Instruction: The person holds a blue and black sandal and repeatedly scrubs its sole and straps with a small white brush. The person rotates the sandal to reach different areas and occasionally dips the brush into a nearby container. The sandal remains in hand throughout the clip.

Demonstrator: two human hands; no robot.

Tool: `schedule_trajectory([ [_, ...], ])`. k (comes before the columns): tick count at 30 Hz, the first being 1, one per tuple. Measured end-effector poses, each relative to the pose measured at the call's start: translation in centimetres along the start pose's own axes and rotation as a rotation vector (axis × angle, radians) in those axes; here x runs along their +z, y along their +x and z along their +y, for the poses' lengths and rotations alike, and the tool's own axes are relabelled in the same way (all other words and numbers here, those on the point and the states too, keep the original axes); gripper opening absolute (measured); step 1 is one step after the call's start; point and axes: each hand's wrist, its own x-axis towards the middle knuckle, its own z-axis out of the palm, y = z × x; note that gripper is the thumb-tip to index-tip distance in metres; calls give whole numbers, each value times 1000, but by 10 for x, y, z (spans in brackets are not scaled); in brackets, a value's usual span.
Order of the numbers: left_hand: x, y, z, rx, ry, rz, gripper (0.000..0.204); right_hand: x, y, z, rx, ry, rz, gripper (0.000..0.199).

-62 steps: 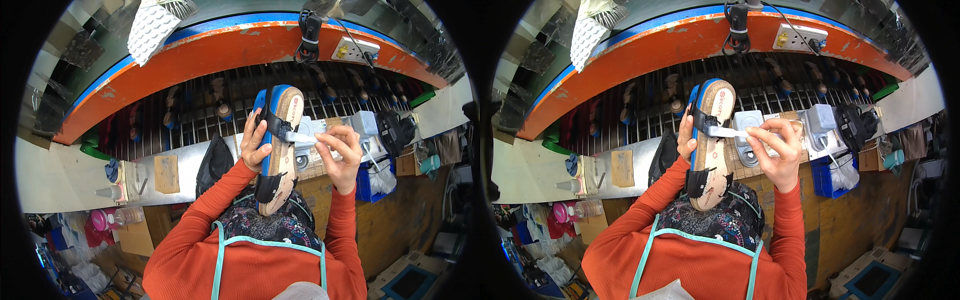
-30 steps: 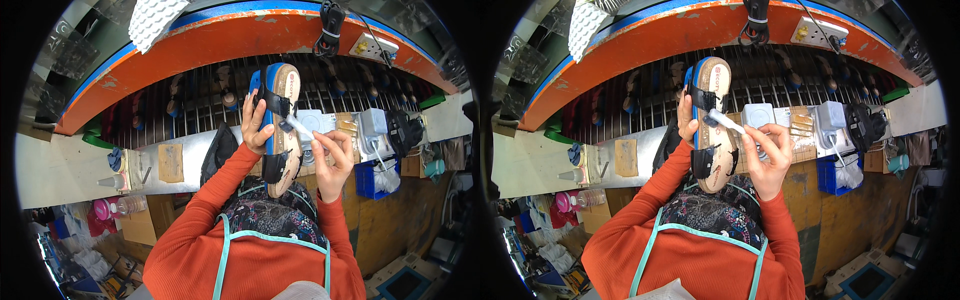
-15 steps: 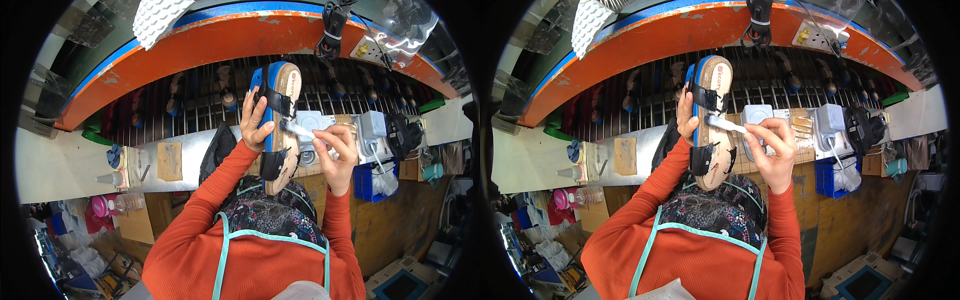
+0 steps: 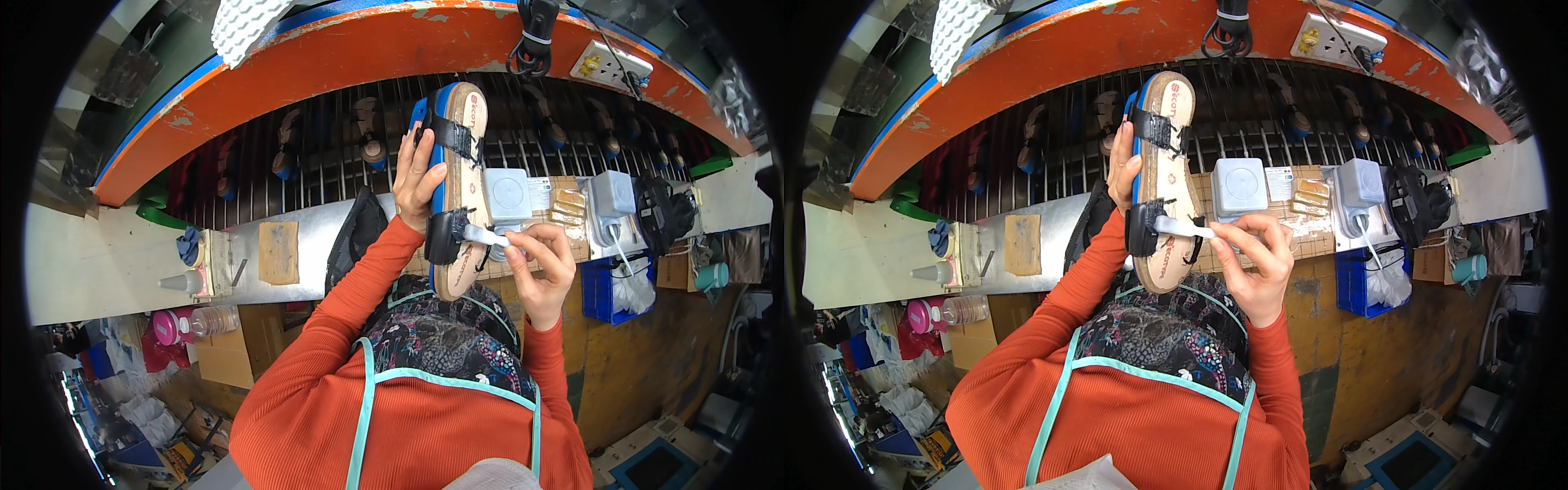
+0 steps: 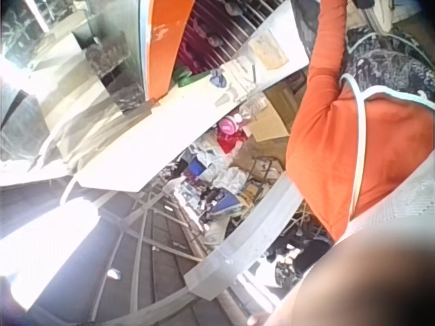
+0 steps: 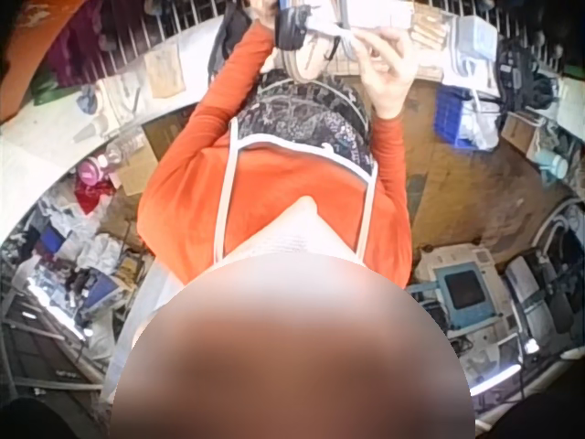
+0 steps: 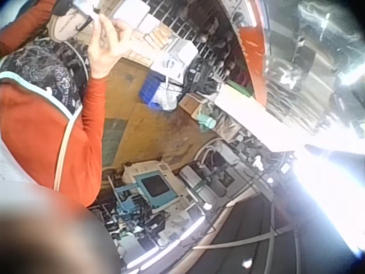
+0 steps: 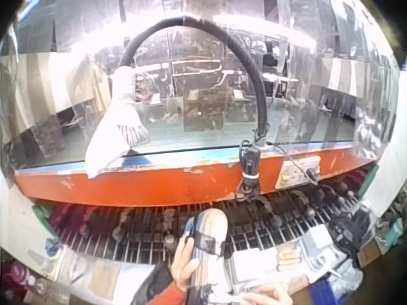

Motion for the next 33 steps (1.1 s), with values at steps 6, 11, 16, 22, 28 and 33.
schedule_trajectory([
  [6, 2, 2, 6, -44, -35, -4, 51, -7, -2, -3, -173, -135, 18, 22],
  [11, 1, 4, 7, -31, -39, 11, 54, -4, 5, -5, 4, 28, 109, 20],
  [16, 2, 5, 3, 8, 1, -2, 52, -8, 16, -4, -69, -35, 60, 18],
  [22, 0, 7, 4, -25, -48, -21, 50, -14, 11, -4, -88, -97, -27, 21],
  [28, -2, 8, 8, -111, -93, -63, 47, -11, 1, -6, -176, -161, 12, 24],
  [33, -3, 7, 10, -135, -50, -102, 47, -14, -1, -5, -278, -216, 16, 25],
])
